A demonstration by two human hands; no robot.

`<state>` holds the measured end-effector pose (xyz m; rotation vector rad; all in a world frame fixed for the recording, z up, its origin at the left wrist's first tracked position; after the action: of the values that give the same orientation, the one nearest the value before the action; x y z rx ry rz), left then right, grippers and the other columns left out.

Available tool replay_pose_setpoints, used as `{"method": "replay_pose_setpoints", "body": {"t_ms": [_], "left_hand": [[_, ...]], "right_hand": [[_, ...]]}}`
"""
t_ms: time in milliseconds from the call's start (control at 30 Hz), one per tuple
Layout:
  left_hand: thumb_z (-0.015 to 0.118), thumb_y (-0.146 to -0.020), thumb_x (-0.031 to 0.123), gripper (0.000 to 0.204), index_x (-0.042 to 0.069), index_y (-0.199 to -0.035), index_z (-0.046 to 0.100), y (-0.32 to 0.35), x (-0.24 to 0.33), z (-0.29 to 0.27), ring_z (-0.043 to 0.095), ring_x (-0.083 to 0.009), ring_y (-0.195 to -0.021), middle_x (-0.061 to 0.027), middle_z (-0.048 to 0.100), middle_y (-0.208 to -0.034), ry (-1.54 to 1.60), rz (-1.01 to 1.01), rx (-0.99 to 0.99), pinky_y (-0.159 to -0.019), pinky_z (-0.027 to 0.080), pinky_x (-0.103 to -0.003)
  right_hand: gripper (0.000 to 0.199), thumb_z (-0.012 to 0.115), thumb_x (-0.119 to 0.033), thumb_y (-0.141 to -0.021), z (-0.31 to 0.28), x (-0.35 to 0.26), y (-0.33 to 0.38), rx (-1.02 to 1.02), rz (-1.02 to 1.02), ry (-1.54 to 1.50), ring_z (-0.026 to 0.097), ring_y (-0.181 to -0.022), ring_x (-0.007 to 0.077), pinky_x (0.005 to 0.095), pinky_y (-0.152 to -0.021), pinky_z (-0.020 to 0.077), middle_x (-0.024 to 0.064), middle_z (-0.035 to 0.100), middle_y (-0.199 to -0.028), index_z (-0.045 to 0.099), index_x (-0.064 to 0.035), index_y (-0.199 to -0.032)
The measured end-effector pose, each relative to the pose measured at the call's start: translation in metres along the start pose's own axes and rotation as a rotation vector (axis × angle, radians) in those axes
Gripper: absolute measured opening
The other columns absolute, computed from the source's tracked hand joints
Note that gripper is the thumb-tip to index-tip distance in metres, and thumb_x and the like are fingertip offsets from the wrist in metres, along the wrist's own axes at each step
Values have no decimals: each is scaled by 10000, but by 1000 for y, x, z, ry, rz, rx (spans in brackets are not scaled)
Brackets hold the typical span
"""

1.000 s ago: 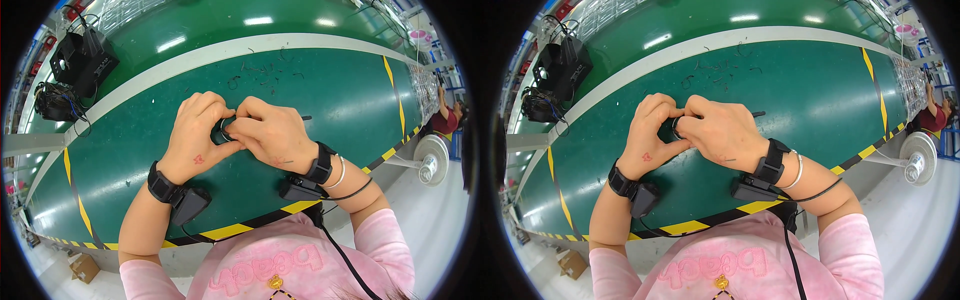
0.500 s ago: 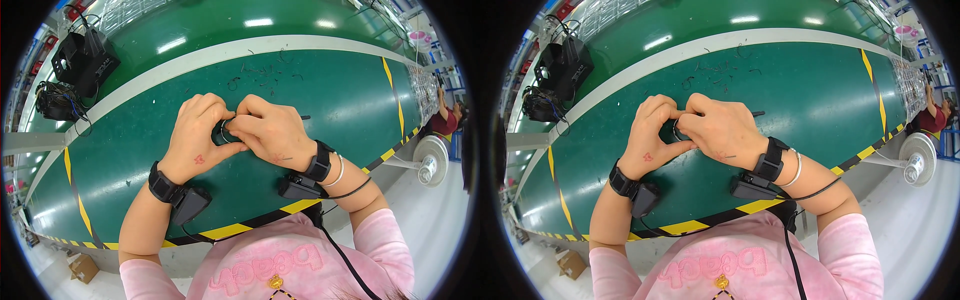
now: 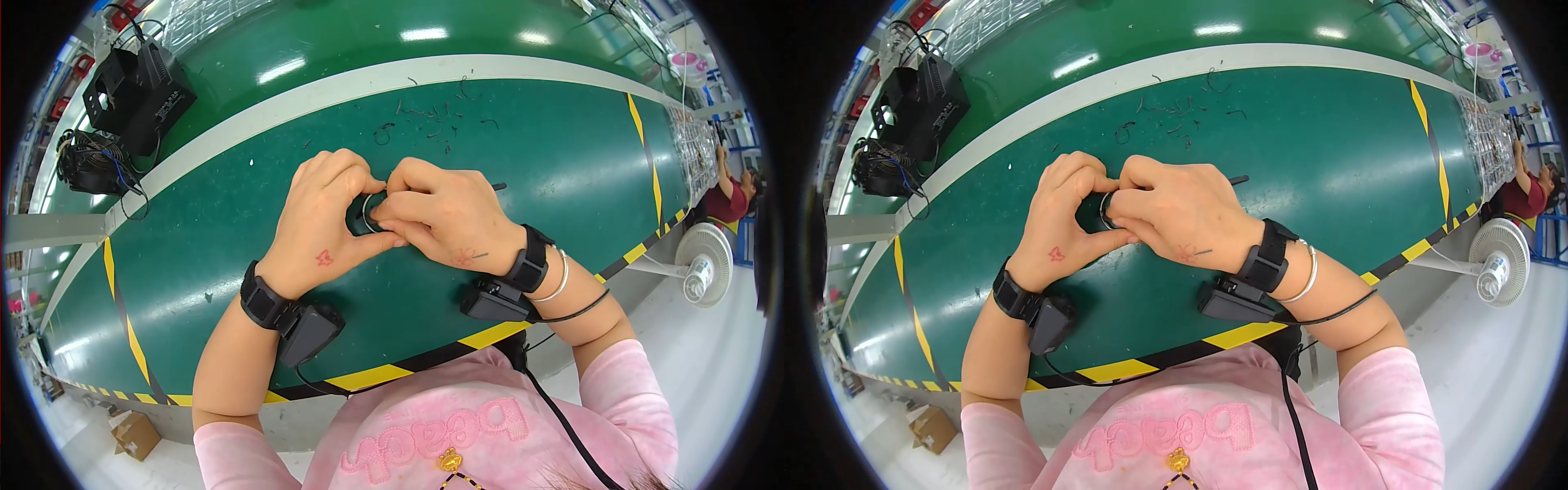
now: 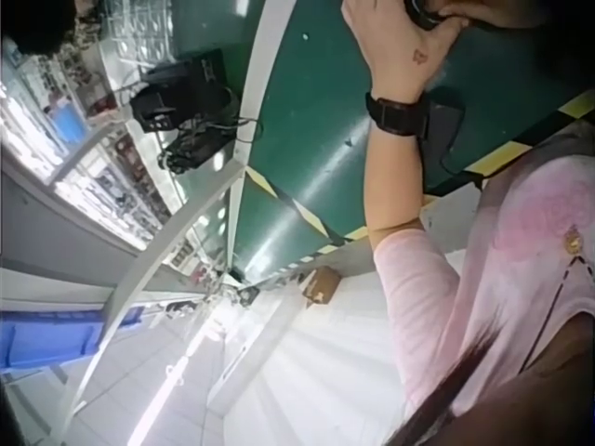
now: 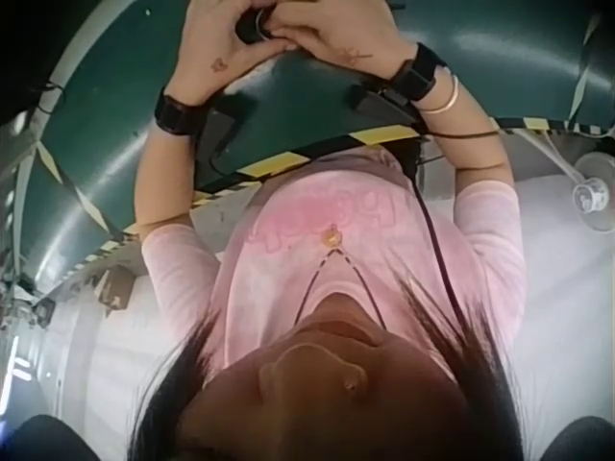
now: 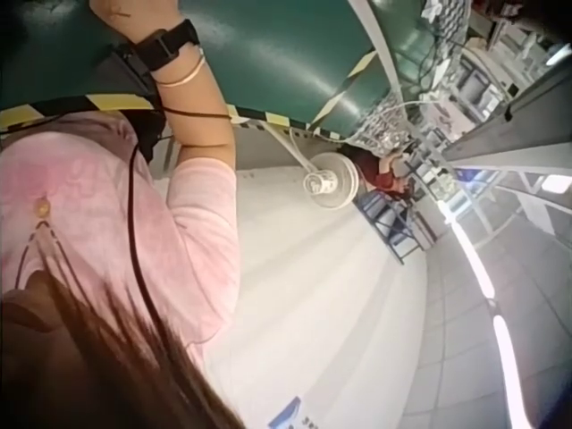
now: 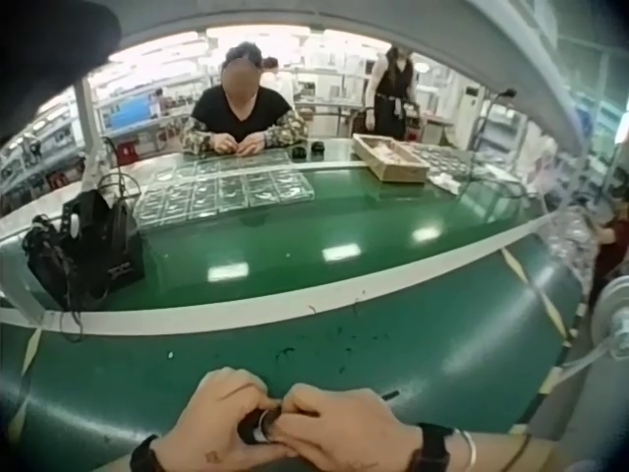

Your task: The person scrapes the edges of a watch case with a small blade, turns it over to scrape the other side, and then repeats the process on a watch bezel.

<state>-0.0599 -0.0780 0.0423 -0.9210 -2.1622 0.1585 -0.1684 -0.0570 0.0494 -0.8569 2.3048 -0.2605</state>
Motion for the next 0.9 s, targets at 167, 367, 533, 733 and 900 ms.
{"method": "replay_pose_setpoints", "body": {"t_ms": [167, 367, 533, 733, 900], "left_hand": [[967, -621, 238, 516, 79, -1001, 656, 0, -4, 1, 572, -283, -932, -56, 592, -1001, -3, 1, 1, -886, 440, -409], [970, -619, 238, 522, 77, -1002, 653, 0, -3, 2, 571, -284, -935, -55, 592, -999, -1, -4, 1, -876, 440, -411], [973, -614, 235, 533, 78, -1006, 649, 1, -1, 1, 569, -285, -932, -57, 592, -999, 4, 7, 6, -875, 440, -412], [971, -619, 246, 530, 78, -1002, 645, 0, -2, 3, 565, -286, -918, -57, 588, -994, 21, 8, 13, -875, 437, -411], [968, -628, 254, 519, 78, -996, 647, 0, 0, 1, 563, -286, -913, -57, 587, -991, -5, 17, -6, -870, 436, -407]], "right_hand": [[101, 797, -138, -863, 0, -3, -2, 12, -3, 15, 618, -665, 187, 334, -540, 482, -15, 589, -907, 744, -192, -930], [104, 800, -133, -855, -2, -3, -1, 41, 17, 104, 624, -665, 184, 336, -535, 483, -18, 596, -906, 743, -189, -922], [100, 800, -135, -854, -2, -5, -2, 15, -3, 53, 627, -666, 181, 330, -533, 484, -21, 601, -912, 743, -189, -917], [95, 800, -141, -854, 0, -3, 1, -5, -38, 38, 626, -663, 181, 326, -526, 483, -21, 600, -909, 742, -186, -913], [103, 805, -142, -844, -3, -3, -3, 4, 33, 78, 624, -661, 181, 328, -527, 484, -19, 597, -909, 737, -183, -909]]}}
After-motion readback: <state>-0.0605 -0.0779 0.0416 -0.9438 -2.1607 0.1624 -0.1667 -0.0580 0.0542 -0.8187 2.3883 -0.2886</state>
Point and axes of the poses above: each hand's wrist, its own y-axis away from the middle knuckle, its own z-axis out of the palm, x = y × z, the point moved 10 cm from there along -y, towards the middle knuckle
